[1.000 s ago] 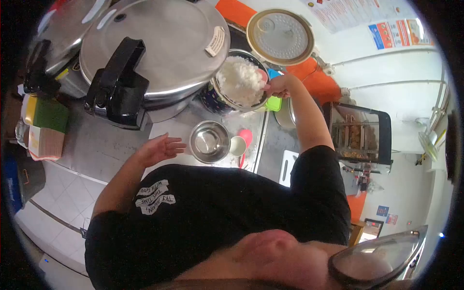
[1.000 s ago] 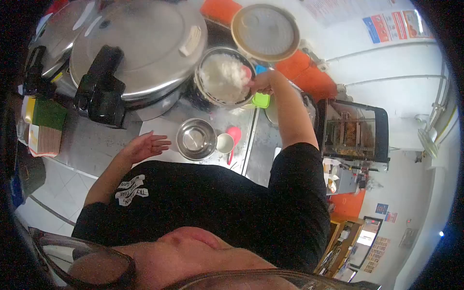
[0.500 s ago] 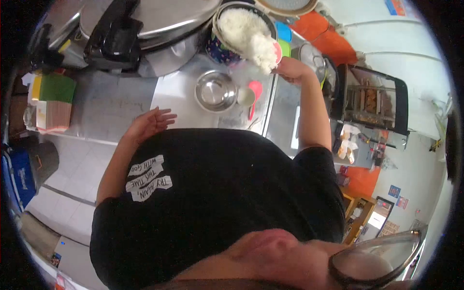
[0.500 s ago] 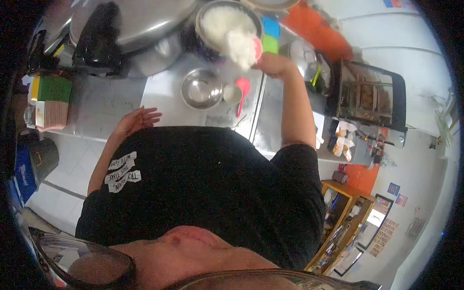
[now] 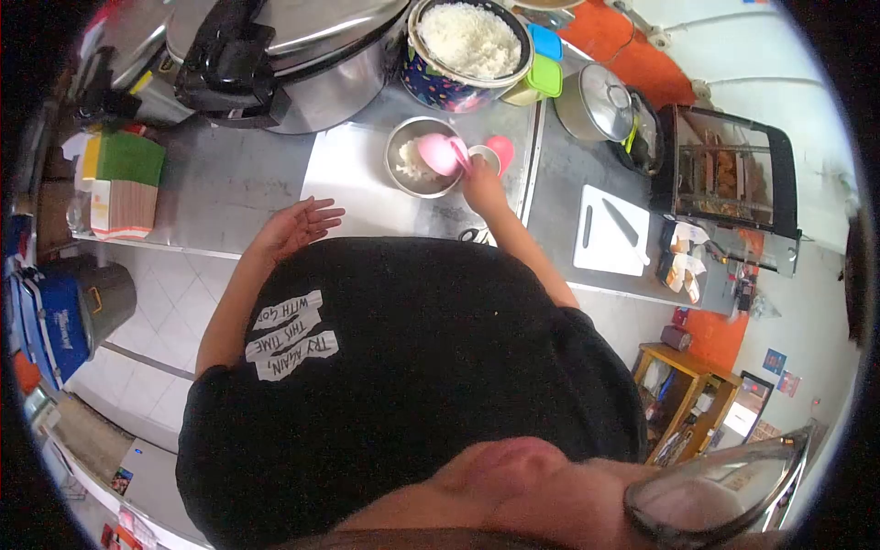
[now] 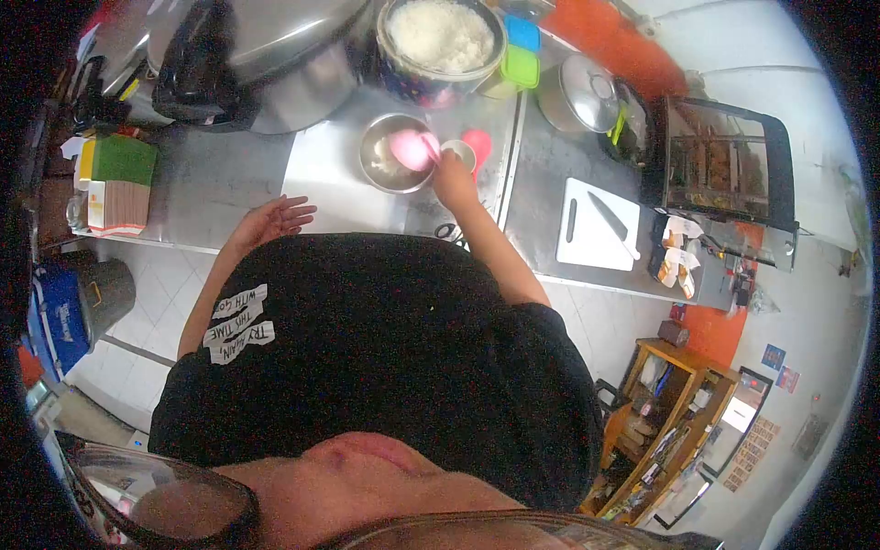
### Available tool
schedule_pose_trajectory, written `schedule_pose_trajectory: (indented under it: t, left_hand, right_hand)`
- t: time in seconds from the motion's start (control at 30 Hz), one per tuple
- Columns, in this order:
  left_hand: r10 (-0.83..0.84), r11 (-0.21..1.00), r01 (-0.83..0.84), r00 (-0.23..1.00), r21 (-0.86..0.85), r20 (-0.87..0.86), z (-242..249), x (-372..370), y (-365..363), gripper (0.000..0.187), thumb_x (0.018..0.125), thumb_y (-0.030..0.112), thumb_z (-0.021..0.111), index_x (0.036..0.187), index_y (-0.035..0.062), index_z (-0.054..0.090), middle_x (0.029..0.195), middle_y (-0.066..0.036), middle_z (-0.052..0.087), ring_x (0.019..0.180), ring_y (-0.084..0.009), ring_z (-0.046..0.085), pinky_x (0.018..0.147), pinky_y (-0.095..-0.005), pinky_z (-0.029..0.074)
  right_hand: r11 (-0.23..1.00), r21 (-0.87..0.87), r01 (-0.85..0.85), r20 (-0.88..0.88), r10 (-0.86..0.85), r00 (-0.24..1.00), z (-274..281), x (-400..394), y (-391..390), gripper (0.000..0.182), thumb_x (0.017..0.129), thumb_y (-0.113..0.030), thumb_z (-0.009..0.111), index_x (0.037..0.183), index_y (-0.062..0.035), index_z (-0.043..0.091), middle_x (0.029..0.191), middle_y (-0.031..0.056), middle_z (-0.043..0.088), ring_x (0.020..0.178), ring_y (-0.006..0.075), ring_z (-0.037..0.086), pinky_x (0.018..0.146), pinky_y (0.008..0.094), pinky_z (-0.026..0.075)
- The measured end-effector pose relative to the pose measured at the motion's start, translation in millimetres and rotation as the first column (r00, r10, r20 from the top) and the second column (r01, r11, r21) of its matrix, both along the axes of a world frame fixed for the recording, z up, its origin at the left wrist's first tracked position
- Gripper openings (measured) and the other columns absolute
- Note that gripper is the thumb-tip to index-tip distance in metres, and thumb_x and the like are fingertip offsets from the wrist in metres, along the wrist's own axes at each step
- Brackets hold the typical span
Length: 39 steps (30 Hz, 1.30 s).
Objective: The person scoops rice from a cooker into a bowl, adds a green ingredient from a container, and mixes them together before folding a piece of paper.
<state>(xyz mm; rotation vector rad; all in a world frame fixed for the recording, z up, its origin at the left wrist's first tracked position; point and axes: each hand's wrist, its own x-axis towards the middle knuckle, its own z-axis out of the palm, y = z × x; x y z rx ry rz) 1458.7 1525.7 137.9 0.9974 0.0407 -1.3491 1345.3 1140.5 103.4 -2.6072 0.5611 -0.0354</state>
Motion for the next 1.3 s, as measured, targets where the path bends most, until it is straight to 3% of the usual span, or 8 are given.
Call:
schedule_pose_trajectory:
  t: [0.2, 0.6, 0.83, 0.97, 1.03, 1.1, 1.2, 1.3]
  left_hand:
    - [0.045, 0.999, -0.045, 0.998, -0.006, 0.036, 2, 5, 4, 0.048, 0.099, 0.033, 0.033, 0.133, 0.0009, 0.042, 0.131, -0.015, 0.052, 0.121, -0.0253, 0.048, 0.103, -0.0361, 0.033]
    - [0.020, 0.998, -0.026, 0.995, 0.065, 0.097, 12, 16, -7, 0.048, 0.099, 0.033, 0.037, 0.132, -0.0001, 0.043, 0.129, -0.015, 0.054, 0.119, -0.0245, 0.050, 0.098, -0.0325, 0.038]
    - [-0.038, 0.997, 0.033, 0.997, 0.063, 0.073, 4, 16, -14, 0.049, 0.098, 0.035, 0.038, 0.132, 0.0001, 0.043, 0.129, -0.015, 0.054, 0.119, -0.0233, 0.051, 0.099, -0.0317, 0.038]
    - [-0.036, 0.991, 0.025, 0.996, 0.128, 0.083, 14, 17, -33, 0.048, 0.098, 0.034, 0.039, 0.133, 0.0012, 0.042, 0.130, -0.015, 0.053, 0.118, -0.0231, 0.051, 0.099, -0.0328, 0.038]
    - [-0.092, 0.968, 0.039, 0.975, 0.249, 0.202, 0, 20, -48, 0.047, 0.098, 0.031, 0.039, 0.135, 0.0031, 0.040, 0.126, -0.015, 0.056, 0.115, -0.0232, 0.053, 0.098, -0.0347, 0.039]
    - [-0.148, 0.962, 0.080, 0.957, 0.263, 0.251, -24, 22, -72, 0.048, 0.097, 0.029, 0.041, 0.137, 0.0028, 0.037, 0.123, -0.016, 0.057, 0.112, -0.0235, 0.056, 0.095, -0.0358, 0.040]
    - [-0.227, 0.934, 0.056, 0.855, 0.353, 0.467, -92, 19, -119, 0.056, 0.095, 0.024, 0.044, 0.142, 0.0022, 0.024, 0.111, -0.020, 0.060, 0.094, -0.0253, 0.064, 0.084, -0.0381, 0.046]
    - [-0.261, 0.913, -0.025, 0.731, 0.407, 0.630, -72, 19, -161, 0.054, 0.094, 0.019, 0.044, 0.140, 0.0017, 0.021, 0.105, -0.022, 0.061, 0.079, -0.0259, 0.066, 0.076, -0.0383, 0.050]
  right_hand:
    - [0.996, -0.062, -0.064, 0.061, 0.068, 0.996, 12, -17, 5, 0.021, 0.083, -0.007, 0.049, 0.103, -0.0005, 0.051, 0.100, 0.0230, 0.058, 0.088, 0.0422, 0.058, 0.074, 0.0503, 0.048]
    - [0.950, -0.298, -0.097, 0.401, 0.216, 0.890, -1, -15, 21, 0.054, 0.074, -0.004, 0.060, 0.127, -0.0114, 0.051, 0.084, 0.0113, 0.056, 0.076, 0.0290, 0.057, 0.065, 0.0422, 0.045]
    - [0.999, -0.052, 0.013, 0.411, 0.009, 0.912, 8, -8, 28, 0.045, 0.084, -0.006, 0.056, 0.128, -0.0100, 0.050, 0.085, 0.0134, 0.056, 0.074, 0.0308, 0.056, 0.065, 0.0411, 0.046]
    - [0.972, 0.227, 0.063, 0.373, -0.146, 0.916, 47, 3, 26, 0.036, 0.092, -0.015, 0.051, 0.127, -0.0084, 0.048, 0.090, 0.0199, 0.061, 0.076, 0.0342, 0.060, 0.066, 0.0410, 0.047]
    - [0.986, 0.163, 0.048, 0.252, -0.088, 0.964, 50, 5, 16, 0.032, 0.093, -0.021, 0.048, 0.122, -0.0068, 0.049, 0.096, 0.0228, 0.062, 0.082, 0.0363, 0.062, 0.069, 0.0440, 0.048]
    - [0.999, 0.033, -0.007, -0.262, 0.015, 0.965, 65, 13, 15, 0.029, 0.095, -0.026, 0.042, 0.115, -0.0062, 0.051, 0.099, 0.0213, 0.062, 0.086, 0.0368, 0.062, 0.073, 0.0474, 0.049]
    - [0.984, -0.083, -0.158, -0.318, 0.124, 0.940, 77, 14, 33, 0.029, 0.095, -0.028, 0.040, 0.106, -0.0034, 0.053, 0.093, 0.0230, 0.063, 0.079, 0.0407, 0.063, 0.069, 0.0501, 0.050]
    - [0.991, -0.049, -0.121, -0.309, 0.100, 0.946, 44, 27, 31, 0.029, 0.094, -0.024, 0.040, 0.107, -0.0027, 0.054, 0.091, 0.0228, 0.064, 0.081, 0.0387, 0.064, 0.070, 0.0481, 0.052]
